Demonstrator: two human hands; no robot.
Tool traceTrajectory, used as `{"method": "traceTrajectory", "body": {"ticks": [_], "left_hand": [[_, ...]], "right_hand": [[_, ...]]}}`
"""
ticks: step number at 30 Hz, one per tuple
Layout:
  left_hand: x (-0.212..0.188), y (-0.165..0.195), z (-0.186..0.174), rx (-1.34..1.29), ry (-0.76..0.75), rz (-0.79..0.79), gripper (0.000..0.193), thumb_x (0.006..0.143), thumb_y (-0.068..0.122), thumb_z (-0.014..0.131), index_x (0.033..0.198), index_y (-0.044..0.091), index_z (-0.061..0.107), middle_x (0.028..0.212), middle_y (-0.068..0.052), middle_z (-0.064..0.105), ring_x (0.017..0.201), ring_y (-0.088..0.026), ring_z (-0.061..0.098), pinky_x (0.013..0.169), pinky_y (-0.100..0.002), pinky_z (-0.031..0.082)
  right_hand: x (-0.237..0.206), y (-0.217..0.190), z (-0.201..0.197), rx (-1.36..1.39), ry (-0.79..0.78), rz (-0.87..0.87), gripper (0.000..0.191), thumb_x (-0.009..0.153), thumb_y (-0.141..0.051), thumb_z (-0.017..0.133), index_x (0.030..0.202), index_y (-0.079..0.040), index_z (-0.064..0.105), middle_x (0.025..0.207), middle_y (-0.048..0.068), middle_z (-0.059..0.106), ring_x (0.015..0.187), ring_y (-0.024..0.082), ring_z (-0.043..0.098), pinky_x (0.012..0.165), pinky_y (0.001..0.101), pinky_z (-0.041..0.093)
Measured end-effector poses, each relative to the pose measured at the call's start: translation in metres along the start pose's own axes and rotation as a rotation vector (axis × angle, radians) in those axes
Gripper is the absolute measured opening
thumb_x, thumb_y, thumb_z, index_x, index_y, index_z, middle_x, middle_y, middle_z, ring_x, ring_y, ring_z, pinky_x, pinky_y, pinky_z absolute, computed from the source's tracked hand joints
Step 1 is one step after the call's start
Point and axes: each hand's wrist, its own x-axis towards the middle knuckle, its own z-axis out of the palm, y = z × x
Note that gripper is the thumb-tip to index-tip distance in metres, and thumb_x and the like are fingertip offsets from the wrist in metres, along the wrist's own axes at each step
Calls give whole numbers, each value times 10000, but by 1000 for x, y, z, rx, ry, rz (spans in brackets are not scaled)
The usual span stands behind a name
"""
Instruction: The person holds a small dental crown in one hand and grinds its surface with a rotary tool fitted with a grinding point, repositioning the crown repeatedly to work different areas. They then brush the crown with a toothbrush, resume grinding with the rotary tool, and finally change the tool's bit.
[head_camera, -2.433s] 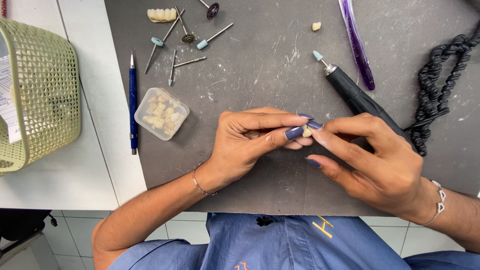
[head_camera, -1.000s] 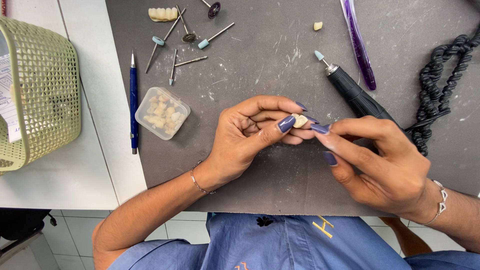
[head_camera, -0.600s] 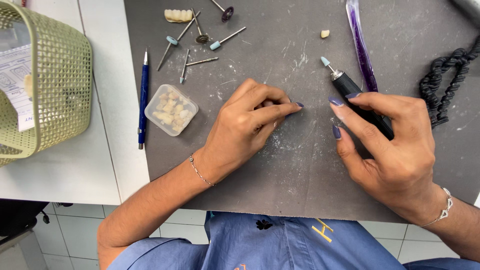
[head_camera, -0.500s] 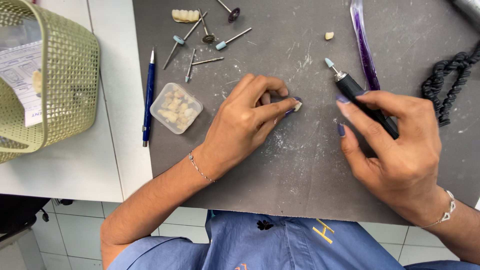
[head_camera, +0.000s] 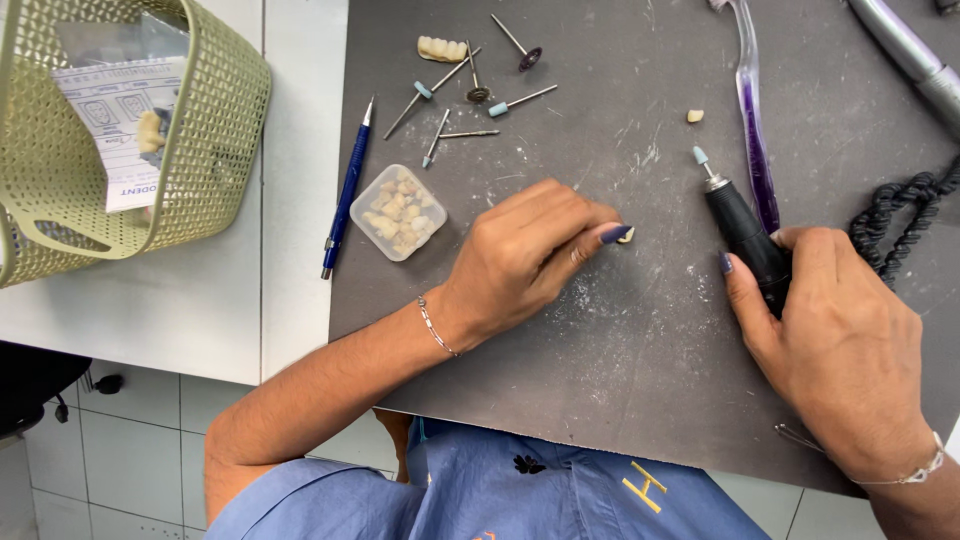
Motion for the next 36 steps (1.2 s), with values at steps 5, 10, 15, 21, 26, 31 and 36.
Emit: {"method": "traceTrajectory", "body": {"ticks": [5,10,15,21,26,31,36], "left_hand": [[-6,9,7,-209,-40,16,303,973,213,767,1233,97,662,1128,-44,719,981,-188,714,869,-292,604],[-16,20,23,-461,-221,169,549,994,326,714,1450,143,470,1427,-35,527,1326,-213,542,1158,-376,480],[-29,12,37,-529,-210,193,342,1090,322,668,1393,233,537,1421,56,515,1366,-133,502,1194,-327,443],[-40,7,41,-601,-203,139,237,1155,284,634,1344,250,496,1333,118,586,1337,-74,554,1163,-296,454],[-36,11,38,-591,-389,84,403,1056,219,683,1417,176,509,1376,19,632,1229,-163,624,1091,-336,506],[-36,15,38,-698,-333,125,368,1100,237,671,1416,192,486,1357,25,638,1236,-160,648,1085,-286,539],[-33,11,34,-820,34,85,329,1109,186,681,1372,137,489,1297,-53,649,1243,-173,635,1141,-309,541]], "right_hand": [[-23,10,23,383,189,-140,418,906,-210,774,1132,60,548,961,186,634,742,297,652,640,380,515],[-39,13,43,713,162,-349,492,779,-244,821,1119,-6,559,1072,207,661,851,246,696,720,312,548],[-39,33,46,898,-140,-264,464,712,-201,844,1092,-21,649,891,45,705,755,112,680,644,243,542],[-37,64,71,795,-502,-143,312,685,-189,899,944,-70,774,735,5,635,634,101,609,574,281,512],[-45,81,90,874,-722,-55,270,711,-124,926,916,-37,773,730,42,602,624,118,556,570,308,459],[-32,75,73,1036,-690,-258,292,741,-120,912,981,-47,761,802,-12,672,710,98,632,587,260,518],[-3,67,36,1121,-624,-303,508,718,-178,882,1154,-44,658,823,-12,705,716,61,714,657,247,555]]}}
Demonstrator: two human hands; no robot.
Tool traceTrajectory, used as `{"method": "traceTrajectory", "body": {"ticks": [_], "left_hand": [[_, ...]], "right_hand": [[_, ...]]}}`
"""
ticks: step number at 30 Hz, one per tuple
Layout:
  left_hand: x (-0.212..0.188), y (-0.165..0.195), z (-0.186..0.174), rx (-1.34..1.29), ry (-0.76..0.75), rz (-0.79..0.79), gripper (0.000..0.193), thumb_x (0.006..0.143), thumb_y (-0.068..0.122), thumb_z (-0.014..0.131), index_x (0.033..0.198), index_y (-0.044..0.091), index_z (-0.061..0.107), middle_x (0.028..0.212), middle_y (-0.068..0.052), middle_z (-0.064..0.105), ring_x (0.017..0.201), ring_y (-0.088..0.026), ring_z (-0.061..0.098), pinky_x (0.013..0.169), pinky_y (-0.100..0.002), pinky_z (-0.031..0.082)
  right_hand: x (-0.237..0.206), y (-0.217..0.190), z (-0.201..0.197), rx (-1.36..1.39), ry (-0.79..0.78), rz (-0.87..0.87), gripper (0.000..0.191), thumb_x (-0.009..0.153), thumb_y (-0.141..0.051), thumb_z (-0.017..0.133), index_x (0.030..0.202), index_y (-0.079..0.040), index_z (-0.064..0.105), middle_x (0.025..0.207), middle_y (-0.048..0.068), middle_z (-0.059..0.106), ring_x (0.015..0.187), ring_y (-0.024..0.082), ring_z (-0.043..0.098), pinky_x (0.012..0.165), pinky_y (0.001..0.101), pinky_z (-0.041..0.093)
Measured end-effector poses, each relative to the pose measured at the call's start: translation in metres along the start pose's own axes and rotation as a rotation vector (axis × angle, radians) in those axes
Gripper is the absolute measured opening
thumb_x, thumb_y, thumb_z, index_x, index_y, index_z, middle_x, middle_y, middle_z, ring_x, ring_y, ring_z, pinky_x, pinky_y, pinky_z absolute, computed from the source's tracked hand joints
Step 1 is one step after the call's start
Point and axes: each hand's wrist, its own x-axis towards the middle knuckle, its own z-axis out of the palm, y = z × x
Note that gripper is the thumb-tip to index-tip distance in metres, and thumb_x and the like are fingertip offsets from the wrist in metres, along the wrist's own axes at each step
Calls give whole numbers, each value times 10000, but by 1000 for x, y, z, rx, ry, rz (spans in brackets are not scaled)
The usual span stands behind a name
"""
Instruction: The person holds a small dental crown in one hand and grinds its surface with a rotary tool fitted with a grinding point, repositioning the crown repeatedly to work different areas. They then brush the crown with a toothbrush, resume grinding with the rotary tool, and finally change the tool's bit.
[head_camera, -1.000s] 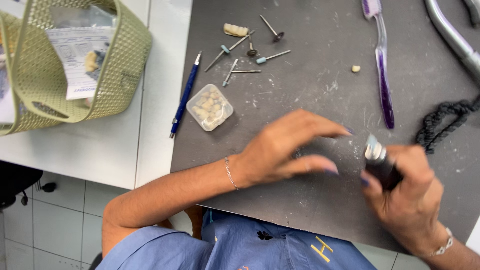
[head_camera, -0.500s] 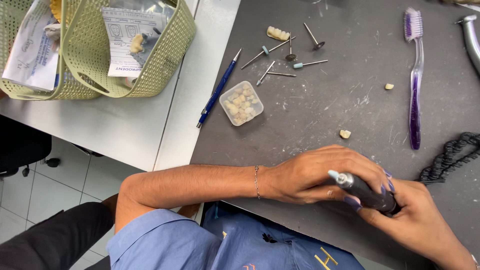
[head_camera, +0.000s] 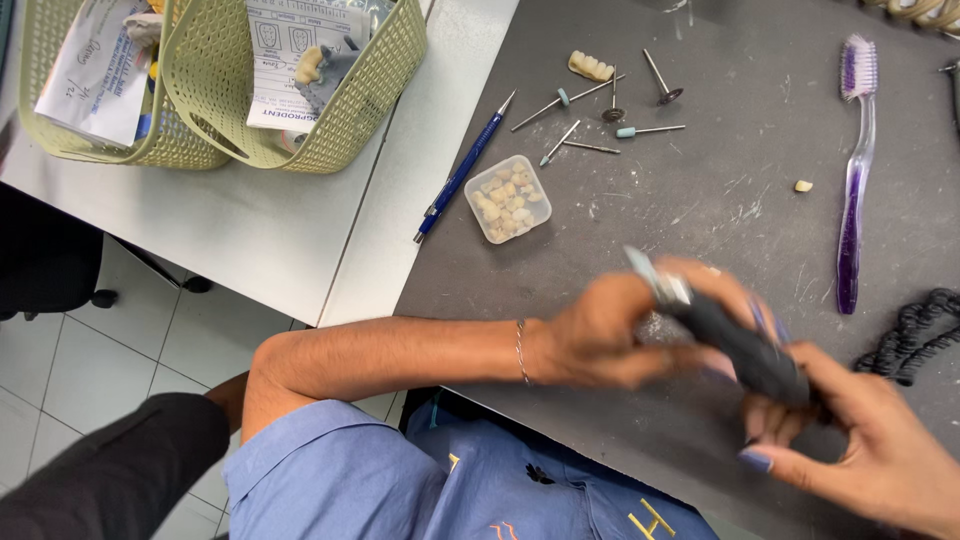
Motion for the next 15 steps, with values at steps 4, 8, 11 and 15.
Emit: {"method": "traceTrajectory", "body": {"ticks": [4,8,11,15], "left_hand": [[14,2,-12,-218,350,73,301,1138,189,655,1356,108,464,1209,-100,657,1174,-178,641,1130,-323,591],[24,14,-20,-180,421,152,353,1105,221,650,1368,107,444,1209,-135,658,1153,-202,653,1104,-353,603],[23,30,-21,-127,388,243,371,1066,278,664,1341,136,459,1158,-127,657,1126,-218,683,1073,-396,612],[23,49,-33,-4,591,421,456,1002,413,668,1264,134,421,1028,-118,658,959,-236,709,876,-493,688]], "right_hand": [[0,-12,11,-584,422,299,396,763,-113,866,1120,-45,711,641,48,533,590,155,571,590,320,458],[1,-11,25,-591,746,220,182,1041,-86,760,967,13,627,647,49,511,541,148,482,551,289,373],[1,-11,21,-769,773,100,207,1018,-30,777,923,20,600,736,59,571,673,132,555,657,266,432],[1,-2,12,-675,833,-28,240,1098,-14,744,998,30,531,900,49,614,810,107,579,767,235,456]]}}
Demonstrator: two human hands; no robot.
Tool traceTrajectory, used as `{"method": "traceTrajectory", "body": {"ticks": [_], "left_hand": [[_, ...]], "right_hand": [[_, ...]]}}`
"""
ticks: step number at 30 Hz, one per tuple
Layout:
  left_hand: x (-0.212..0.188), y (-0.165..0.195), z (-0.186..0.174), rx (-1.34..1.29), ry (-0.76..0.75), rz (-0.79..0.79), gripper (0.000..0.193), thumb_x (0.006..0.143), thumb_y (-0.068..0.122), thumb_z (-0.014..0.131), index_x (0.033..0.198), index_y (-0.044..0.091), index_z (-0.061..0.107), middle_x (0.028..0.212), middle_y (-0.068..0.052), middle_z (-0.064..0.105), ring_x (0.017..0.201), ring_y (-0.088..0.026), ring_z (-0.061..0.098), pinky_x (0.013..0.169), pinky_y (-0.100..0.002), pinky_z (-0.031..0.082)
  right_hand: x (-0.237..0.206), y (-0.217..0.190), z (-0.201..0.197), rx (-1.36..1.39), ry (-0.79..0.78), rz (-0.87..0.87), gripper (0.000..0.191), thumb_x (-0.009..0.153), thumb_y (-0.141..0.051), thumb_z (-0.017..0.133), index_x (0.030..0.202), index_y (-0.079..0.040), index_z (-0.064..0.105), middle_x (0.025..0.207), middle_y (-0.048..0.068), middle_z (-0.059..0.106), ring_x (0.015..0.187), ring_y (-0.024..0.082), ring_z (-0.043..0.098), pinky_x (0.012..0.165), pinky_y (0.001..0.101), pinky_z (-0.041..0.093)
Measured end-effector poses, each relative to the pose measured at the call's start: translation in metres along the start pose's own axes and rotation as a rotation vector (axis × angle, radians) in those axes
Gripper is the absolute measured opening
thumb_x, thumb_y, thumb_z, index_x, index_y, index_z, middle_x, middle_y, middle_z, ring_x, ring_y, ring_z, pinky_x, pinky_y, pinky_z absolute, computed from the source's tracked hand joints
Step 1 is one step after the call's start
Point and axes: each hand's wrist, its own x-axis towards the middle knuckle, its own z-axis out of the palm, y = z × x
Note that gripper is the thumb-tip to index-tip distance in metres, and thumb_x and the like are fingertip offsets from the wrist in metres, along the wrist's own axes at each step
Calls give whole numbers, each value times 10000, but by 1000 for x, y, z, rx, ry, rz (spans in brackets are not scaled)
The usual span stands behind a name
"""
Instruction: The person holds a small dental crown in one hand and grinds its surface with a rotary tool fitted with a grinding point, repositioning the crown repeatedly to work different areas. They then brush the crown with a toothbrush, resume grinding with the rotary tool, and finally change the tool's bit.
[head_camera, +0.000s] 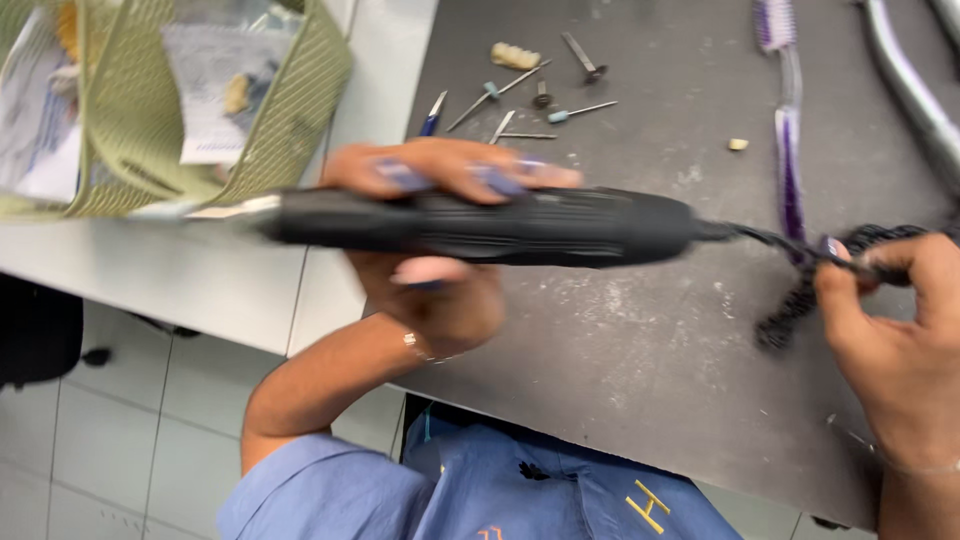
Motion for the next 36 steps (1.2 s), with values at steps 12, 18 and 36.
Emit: {"method": "traceTrajectory", "body": {"ticks": [12,18,36], "left_hand": [[35,45,-60,442,417,385,412,1137,476,342,1414,173,377,1264,-81,536,1151,-86,622,883,-284,637],[1,39,-32,312,-243,20,408,1049,428,568,1407,256,471,1199,10,617,1066,-121,740,863,-369,717],[-41,-8,25,-222,-1165,-458,286,1018,229,731,845,96,546,942,-41,657,1082,-285,687,1139,-459,470]], "right_hand": [[64,28,-15,-426,-72,209,424,900,-167,793,1188,39,560,1026,148,576,906,244,575,821,353,466],[51,-30,-36,-242,-119,-201,723,722,-258,864,1314,51,587,1124,221,602,1015,353,592,888,460,461],[-15,-50,26,992,-1111,-136,320,733,-104,798,987,48,677,864,162,737,753,239,712,675,387,574]]}}
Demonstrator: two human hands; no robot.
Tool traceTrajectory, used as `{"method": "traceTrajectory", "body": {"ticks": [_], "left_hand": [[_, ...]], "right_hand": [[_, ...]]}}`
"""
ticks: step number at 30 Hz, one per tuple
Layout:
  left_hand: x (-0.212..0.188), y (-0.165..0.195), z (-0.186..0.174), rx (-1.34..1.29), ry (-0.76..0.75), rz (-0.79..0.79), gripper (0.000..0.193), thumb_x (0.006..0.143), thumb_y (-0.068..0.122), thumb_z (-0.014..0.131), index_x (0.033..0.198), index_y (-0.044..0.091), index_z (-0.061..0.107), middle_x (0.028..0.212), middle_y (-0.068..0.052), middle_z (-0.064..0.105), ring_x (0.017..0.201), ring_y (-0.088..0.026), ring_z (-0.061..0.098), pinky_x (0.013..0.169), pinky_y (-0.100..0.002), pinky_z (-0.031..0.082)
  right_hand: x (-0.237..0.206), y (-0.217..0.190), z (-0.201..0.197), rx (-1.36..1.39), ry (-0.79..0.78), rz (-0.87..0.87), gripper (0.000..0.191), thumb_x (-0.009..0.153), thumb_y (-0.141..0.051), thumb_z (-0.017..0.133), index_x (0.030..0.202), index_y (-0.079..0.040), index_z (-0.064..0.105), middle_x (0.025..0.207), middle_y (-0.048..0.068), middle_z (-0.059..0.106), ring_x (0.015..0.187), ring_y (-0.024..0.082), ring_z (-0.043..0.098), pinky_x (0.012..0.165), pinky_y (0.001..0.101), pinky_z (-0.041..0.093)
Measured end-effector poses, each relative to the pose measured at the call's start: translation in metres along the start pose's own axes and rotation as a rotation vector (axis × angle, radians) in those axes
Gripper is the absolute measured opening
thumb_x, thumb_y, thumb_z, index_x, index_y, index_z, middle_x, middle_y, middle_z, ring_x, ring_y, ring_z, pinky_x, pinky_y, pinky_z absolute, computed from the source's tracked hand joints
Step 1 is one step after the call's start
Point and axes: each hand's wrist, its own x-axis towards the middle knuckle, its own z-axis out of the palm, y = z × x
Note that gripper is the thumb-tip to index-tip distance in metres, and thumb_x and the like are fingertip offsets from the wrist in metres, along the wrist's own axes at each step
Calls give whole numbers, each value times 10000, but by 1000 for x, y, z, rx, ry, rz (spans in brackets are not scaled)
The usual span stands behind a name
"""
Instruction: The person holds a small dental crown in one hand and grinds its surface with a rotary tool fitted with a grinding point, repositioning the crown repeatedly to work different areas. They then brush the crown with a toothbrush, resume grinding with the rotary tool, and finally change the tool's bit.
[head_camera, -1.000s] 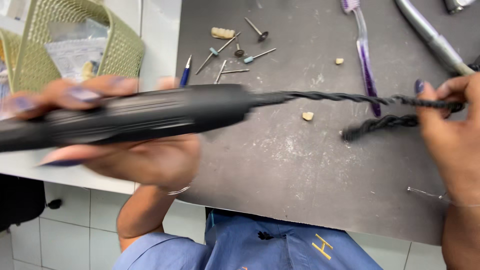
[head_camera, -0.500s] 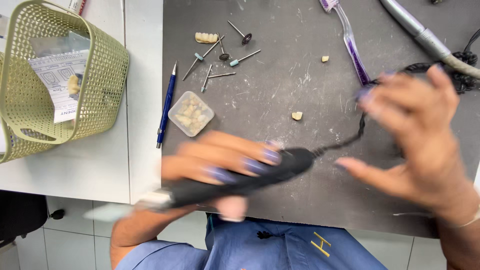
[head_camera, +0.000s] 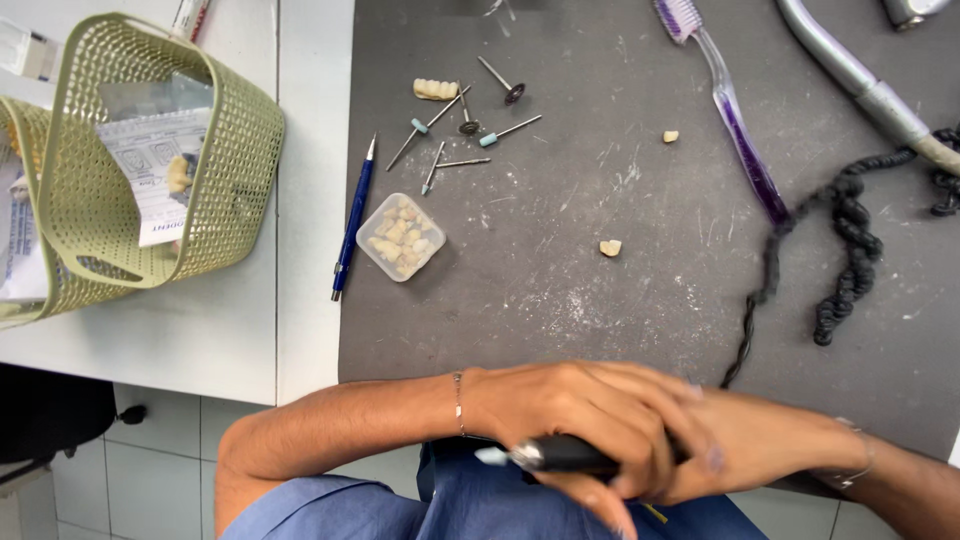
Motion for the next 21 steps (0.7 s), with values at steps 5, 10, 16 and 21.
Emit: {"method": "traceTrajectory", "body": {"ticks": [5,10,16,21], "left_hand": [[-9,-9,18,-193,99,-137,457,1022,88,636,623,63,415,610,-31,508,631,-129,585,936,-316,462],[-12,-2,25,-37,281,-144,451,1011,55,617,613,64,404,635,-2,518,655,-102,586,814,-255,372],[-5,5,25,63,363,-150,425,1019,67,625,640,75,431,641,6,534,669,-100,588,822,-259,382],[-3,6,18,-133,395,-135,424,1020,55,640,648,61,436,669,-27,575,669,-119,614,801,-311,443]], "right_hand": [[12,13,29,-149,188,496,258,671,-108,792,892,-26,687,627,90,766,551,172,770,515,333,581],[8,21,40,-602,523,25,210,699,-131,812,795,-32,654,677,72,700,596,218,732,510,343,570],[20,18,37,-846,675,-142,195,760,-113,769,875,-12,649,732,72,677,636,212,722,539,328,574],[18,17,30,-594,541,26,211,724,-135,820,807,-31,656,674,64,711,592,202,727,521,337,560]]}}
